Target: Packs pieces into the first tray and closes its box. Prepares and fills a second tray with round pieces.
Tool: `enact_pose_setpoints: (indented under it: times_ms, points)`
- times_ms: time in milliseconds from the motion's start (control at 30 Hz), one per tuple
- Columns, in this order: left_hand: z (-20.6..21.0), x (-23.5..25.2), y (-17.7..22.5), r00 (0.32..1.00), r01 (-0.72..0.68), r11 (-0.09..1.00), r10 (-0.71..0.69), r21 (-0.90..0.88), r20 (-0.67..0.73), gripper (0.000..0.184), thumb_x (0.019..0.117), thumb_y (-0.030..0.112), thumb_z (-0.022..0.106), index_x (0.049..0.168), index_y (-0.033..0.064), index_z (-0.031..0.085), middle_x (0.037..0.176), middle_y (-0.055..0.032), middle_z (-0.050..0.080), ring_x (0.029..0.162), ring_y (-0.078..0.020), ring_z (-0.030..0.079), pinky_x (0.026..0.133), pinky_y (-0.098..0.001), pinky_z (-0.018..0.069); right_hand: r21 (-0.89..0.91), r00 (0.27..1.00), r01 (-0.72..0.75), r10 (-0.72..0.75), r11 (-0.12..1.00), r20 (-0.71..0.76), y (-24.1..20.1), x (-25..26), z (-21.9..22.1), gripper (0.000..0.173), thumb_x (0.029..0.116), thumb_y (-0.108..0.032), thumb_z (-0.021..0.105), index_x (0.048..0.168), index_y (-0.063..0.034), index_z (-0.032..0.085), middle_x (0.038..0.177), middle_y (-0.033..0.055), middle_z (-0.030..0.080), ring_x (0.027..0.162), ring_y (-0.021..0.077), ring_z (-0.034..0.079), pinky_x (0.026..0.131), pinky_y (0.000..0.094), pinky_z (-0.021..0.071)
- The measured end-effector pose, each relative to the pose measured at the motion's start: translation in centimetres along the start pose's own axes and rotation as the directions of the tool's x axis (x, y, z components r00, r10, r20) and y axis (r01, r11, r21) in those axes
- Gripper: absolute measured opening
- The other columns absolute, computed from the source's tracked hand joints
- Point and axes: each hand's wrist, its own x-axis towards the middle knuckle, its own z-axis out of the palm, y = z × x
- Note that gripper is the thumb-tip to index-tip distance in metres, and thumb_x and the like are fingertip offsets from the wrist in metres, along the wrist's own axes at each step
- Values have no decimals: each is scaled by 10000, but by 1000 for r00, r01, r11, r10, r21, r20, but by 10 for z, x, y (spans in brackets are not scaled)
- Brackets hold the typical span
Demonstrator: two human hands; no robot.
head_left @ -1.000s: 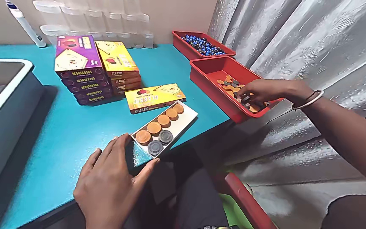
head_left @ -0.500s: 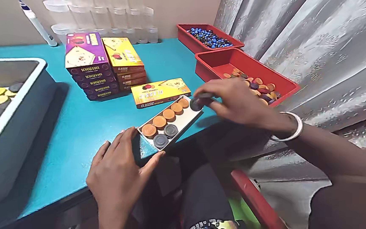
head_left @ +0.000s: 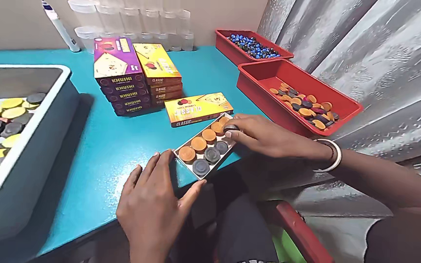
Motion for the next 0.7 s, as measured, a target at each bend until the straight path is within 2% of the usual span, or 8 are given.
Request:
enact_pose_setpoints:
  times_ms: [33,100,133,200,300,467,600,700]
  points:
    - [0,0,0,1000,0,1000,0,2,1,896,837,786,491,1287,35,682,1225,-111,742,1190,-330,686,1048,-593,451,43,999,-6,7,999,-36,2,-1,2,285,1060,-286,517,1153,-88,700,918,12,672,802,107,638,720,322,543]
    - [0,0,0,1000,1,1000,-1,4,0,903,839,792,483,1288,35,681,1225,-106,743,1191,-319,686,1050,-591,450,119,996,-29,38,993,-79,3,-1,5,298,1007,-257,660,1240,-76,614,852,2,690,710,90,657,663,307,572]
    - [0,0,-1,1000,2,1000,-2,3,0,902,840,791,486,1286,33,682,1224,-106,743,1191,-318,686,1050,-592,451,132,994,-33,46,991,-97,3,-1,6,320,972,-258,716,1206,-75,597,805,-10,673,672,82,641,634,290,560]
    - [0,-1,-1,1000,-3,1000,3,-7,-2,892,842,782,497,1285,31,682,1224,-105,743,1191,-325,685,1045,-597,452,128,993,-22,37,991,-110,2,0,8,271,931,-275,766,1096,-88,661,779,-27,678,672,77,648,632,284,559]
    - [0,0,-1,1000,-8,1000,8,-10,-9,885,842,778,501,1284,33,682,1226,-101,743,1186,-324,687,1041,-593,452,126,992,11,4,992,-123,1,4,12,165,928,-282,762,1000,-139,724,809,-49,702,690,61,653,623,281,555]
    - [1,0,-1,1000,-7,1000,7,-11,-10,885,844,773,501,1285,27,680,1217,-103,746,1184,-323,689,1047,-601,448,114,989,43,-26,993,-145,3,7,18,155,913,-274,765,998,-144,766,851,-51,726,758,56,674,701,302,567]
    - [0,0,-1,1000,-3,1000,3,-8,1,889,842,778,497,1293,32,675,1223,-106,743,1188,-326,686,1047,-596,447,114,986,31,-11,993,-167,0,5,23,163,898,-292,790,950,-147,736,813,-57,717,726,60,679,661,300,582]
    - [0,-1,-3,1000,-3,1000,3,-7,0,900,840,790,492,1294,35,675,1229,-110,740,1191,-328,684,1050,-594,447,91,977,63,-43,994,-207,0,2,23,177,926,-306,754,974,-136,744,844,-55,728,737,50,679,664,286,575]
